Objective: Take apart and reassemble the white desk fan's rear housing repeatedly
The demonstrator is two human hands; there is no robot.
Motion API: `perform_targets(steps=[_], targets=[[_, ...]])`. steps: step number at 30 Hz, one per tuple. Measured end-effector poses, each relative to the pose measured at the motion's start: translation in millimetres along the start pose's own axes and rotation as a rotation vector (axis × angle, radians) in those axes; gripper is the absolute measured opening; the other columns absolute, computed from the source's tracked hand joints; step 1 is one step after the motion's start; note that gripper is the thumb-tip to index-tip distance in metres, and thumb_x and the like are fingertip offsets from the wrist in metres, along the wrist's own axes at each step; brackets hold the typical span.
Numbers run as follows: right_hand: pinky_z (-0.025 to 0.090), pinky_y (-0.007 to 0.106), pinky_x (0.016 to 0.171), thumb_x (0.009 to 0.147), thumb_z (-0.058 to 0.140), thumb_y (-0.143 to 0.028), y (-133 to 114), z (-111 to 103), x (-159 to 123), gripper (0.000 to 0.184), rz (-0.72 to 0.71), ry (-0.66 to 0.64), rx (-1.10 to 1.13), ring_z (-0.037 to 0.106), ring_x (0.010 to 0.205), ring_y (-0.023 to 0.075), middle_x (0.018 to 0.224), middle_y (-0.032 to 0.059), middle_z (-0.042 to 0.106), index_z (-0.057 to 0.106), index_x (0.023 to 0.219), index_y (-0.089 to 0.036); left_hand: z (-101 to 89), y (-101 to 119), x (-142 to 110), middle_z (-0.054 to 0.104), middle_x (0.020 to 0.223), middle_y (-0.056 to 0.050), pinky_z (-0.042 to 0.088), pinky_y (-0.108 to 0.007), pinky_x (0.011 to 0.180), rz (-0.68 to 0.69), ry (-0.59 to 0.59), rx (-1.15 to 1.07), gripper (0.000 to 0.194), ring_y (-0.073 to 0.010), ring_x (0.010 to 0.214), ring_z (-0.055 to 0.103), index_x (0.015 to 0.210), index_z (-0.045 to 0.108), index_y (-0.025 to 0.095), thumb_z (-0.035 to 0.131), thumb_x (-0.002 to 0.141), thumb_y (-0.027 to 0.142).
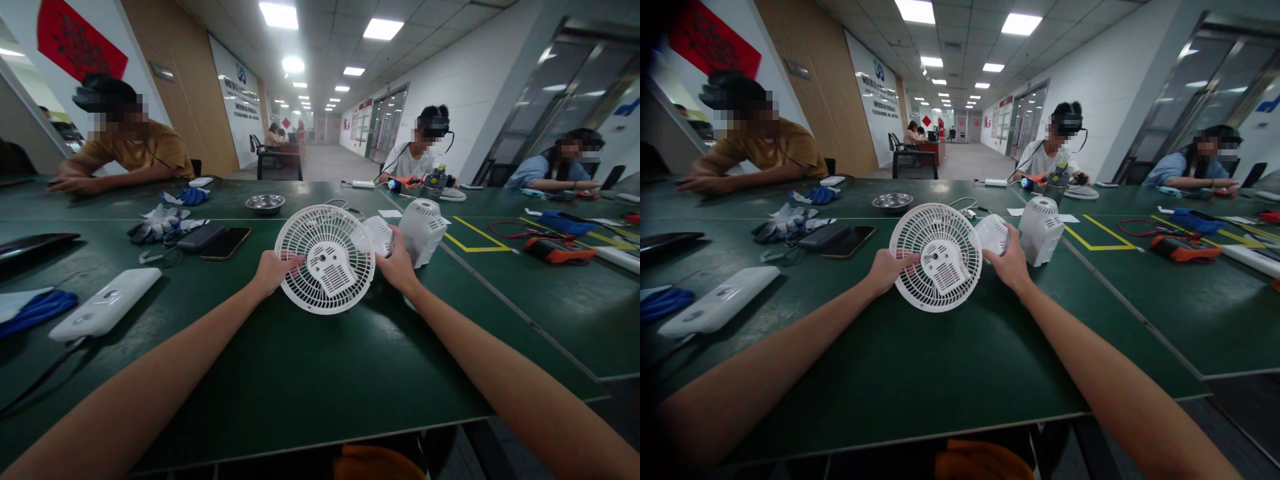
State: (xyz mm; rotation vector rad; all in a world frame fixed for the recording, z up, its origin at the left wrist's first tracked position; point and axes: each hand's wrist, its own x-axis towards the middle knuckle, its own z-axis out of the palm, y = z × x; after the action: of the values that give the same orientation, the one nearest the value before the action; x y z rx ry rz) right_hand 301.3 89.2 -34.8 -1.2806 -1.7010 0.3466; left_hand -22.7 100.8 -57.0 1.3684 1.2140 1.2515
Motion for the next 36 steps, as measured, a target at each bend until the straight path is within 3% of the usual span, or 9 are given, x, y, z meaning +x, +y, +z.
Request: perform_targets(steps=[4,9,13,19,22,24,28,31,36], targets=[[0.044,0.06,0.101,0.073,0.073,-0.038,10,-17,5,0.074,-0.035,0.076,-0.339,0.058,0.114,0.0362,0.124,0.0126,0.059,0.045,0.141,-0.027,-2.4,-3,5,0.075,0.077,-0.009,0.062,-0.042,0.066,-0.015,0.051,-0.01,0.029,-0.0231,0.067,0.071,0.086,0.073,0.012,0.085,0.07,0.033],[0.05,0.056,0.09,0.074,0.074,-0.036,21,-15,2,0.07,0.058,0.018,-0.468,0.064,0.091,0.0313,0.114,0.0124,0.056,0.049,0.139,-0.03,-9.7,-4,8,0.076,0.083,-0.01,0.062,-0.043,0.069,-0.032,0.034,0.022,0.029,-0.0238,0.071,0.072,0.09,0.073,0.014,0.084,0.072,0.033],[0.05,0.055,0.089,0.077,0.07,-0.037,16,-21,6,0.064,0.005,0.038,-0.488,0.063,0.09,0.0312,0.109,0.0125,0.057,0.05,0.137,-0.027,-14.9,-2,9,0.076,0.086,-0.009,0.062,-0.042,0.073,-0.055,-0.042,0.014,0.027,-0.0234,0.075,0.073,0.093,0.073,0.014,0.083,0.073,0.031],[0.041,0.055,0.103,0.081,0.06,-0.031,5,-62,20,0.049,-0.186,0.459,-0.555,0.05,0.12,0.0348,0.124,0.0166,0.053,0.052,0.127,-0.019,-18.1,-2,9,0.076,0.09,-0.009,0.061,-0.042,0.076,-0.061,-0.098,0.036,0.03,-0.0235,0.08,0.073,0.093,0.072,0.015,0.085,0.07,0.03],[0.034,0.058,0.107,0.076,0.064,-0.032,24,-79,25,0.063,-0.117,0.634,-0.577,0.044,0.128,0.0361,0.133,0.0189,0.049,0.044,0.134,-0.017,-18.8,-4,10,0.076,0.091,-0.009,0.06,-0.042,0.077,-0.043,-0.112,0.035,0.03,-0.0238,0.083,0.073,0.092,0.072,0.015,0.085,0.069,0.03],[0.038,0.053,0.106,0.074,0.067,-0.035,47,-85,29,0.074,-0.026,0.689,-0.467,0.05,0.123,0.0328,0.132,0.0188,0.051,0.037,0.139,-0.015,-19.1,-5,11,0.076,0.091,-0.009,0.06,-0.042,0.077,-0.041,-0.113,0.039,0.03,-0.024,0.083,0.073,0.092,0.072,0.015,0.084,0.069,0.03],[0.049,0.047,0.092,0.07,0.073,-0.05,95,-88,34,0.086,0.279,0.431,-0.201,0.064,0.094,0.0281,0.108,0.0132,0.066,0.037,0.14,-0.014,-18.6,-4,10,0.076,0.089,-0.008,0.06,-0.041,0.076,-0.029,-0.113,0.061,0.033,-0.0237,0.08,0.072,0.092,0.072,0.015,0.085,0.068,0.033],[0.048,0.049,0.096,0.057,0.083,-0.052,115,-87,33,0.1,0.373,0.309,-0.22,0.064,0.103,0.0327,0.118,0.0156,0.066,0.039,0.139,-0.016,-17.2,0,7,0.076,0.085,-0.007,0.059,-0.04,0.076,-0.024,-0.111,0.087,0.033,-0.0222,0.077,0.072,0.091,0.072,0.015,0.085,0.068,0.034],[0.046,0.053,0.101,0.053,0.085,-0.053,116,-82,32,0.099,0.388,0.315,-0.273,0.06,0.117,0.0381,0.128,0.0173,0.062,0.044,0.135,-0.018,-16.1,5,4,0.075,0.085,-0.007,0.058,-0.04,0.077,-0.029,-0.116,0.081,0.032,-0.0211,0.076,0.071,0.091,0.072,0.014,0.085,0.069,0.033]])
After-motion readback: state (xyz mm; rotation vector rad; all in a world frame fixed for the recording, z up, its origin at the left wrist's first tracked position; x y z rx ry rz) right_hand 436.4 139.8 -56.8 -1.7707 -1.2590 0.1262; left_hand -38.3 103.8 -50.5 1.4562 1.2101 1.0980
